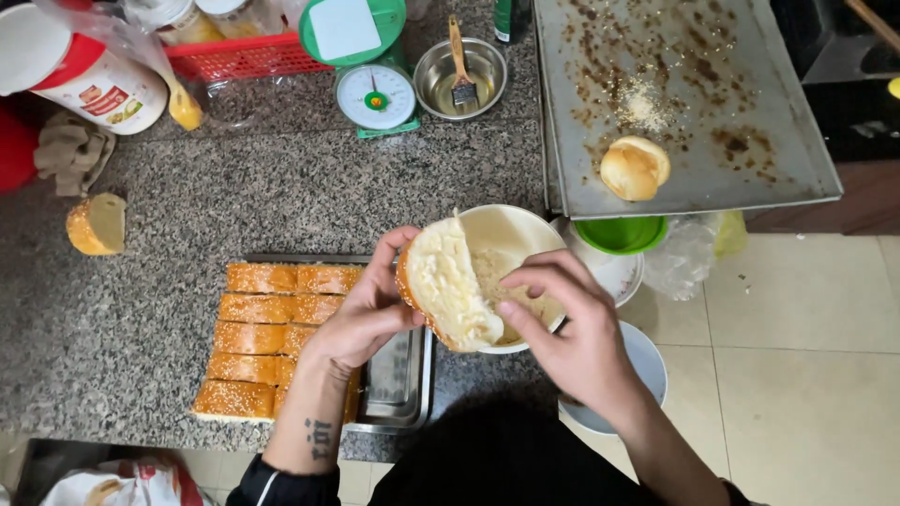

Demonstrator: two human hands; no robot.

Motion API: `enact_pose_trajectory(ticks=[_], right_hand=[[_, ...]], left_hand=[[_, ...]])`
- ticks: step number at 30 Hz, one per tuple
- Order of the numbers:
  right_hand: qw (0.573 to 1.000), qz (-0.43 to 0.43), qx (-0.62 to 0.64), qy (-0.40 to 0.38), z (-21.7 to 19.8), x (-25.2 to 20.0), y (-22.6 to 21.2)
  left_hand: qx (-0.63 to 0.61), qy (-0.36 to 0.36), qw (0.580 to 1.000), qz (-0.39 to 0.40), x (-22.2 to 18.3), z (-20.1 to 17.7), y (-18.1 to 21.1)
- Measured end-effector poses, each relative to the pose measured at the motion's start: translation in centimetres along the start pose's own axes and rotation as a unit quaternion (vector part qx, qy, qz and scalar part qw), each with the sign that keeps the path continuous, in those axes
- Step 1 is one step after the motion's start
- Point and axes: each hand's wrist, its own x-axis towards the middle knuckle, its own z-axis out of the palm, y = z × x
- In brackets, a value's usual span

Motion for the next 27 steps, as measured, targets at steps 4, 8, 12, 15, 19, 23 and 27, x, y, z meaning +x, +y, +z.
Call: enact_pose_trajectory(ticks=[4, 8, 12, 15, 19, 23, 27], right_hand=[[0.997, -0.059, -0.03, -0.035, 1.2, 0.1, -0.3], [0.998, -0.047, 0.035, -0.011, 0.8, 0.8, -1.7], [0.994, -0.057, 0.078, -0.043, 1.6, 1.4, -2.3], [0.998, 0.002, 0.032, -0.045, 3.1, 1.0, -2.3], [0.995, 0.051, 0.084, 0.026, 3.4, 0.5, -1.2], [0.994, 0.092, 0.049, -0.045, 3.3, 0.1, -3.9], [0.989, 0.08, 0.085, -0.087, 3.2, -1.0, -3.2]], left_hand=[[0.001, -0.002, 1.0, -0.005, -0.6, 1.4, 0.6], [0.0, -0.003, 1.0, -0.004, -1.5, 1.1, 0.2], [0.006, -0.011, 1.0, -0.006, -2.4, 1.4, 0.3], [-0.014, -0.003, 1.0, -0.005, -3.1, 1.9, -0.4], [-0.015, 0.008, 1.0, 0.006, -4.1, 2.1, 0.3], [-0.021, 0.003, 1.0, 0.014, -4.9, 2.2, 0.3], [-0.048, 0.049, 0.997, 0.036, -5.7, 2.7, 0.8]])
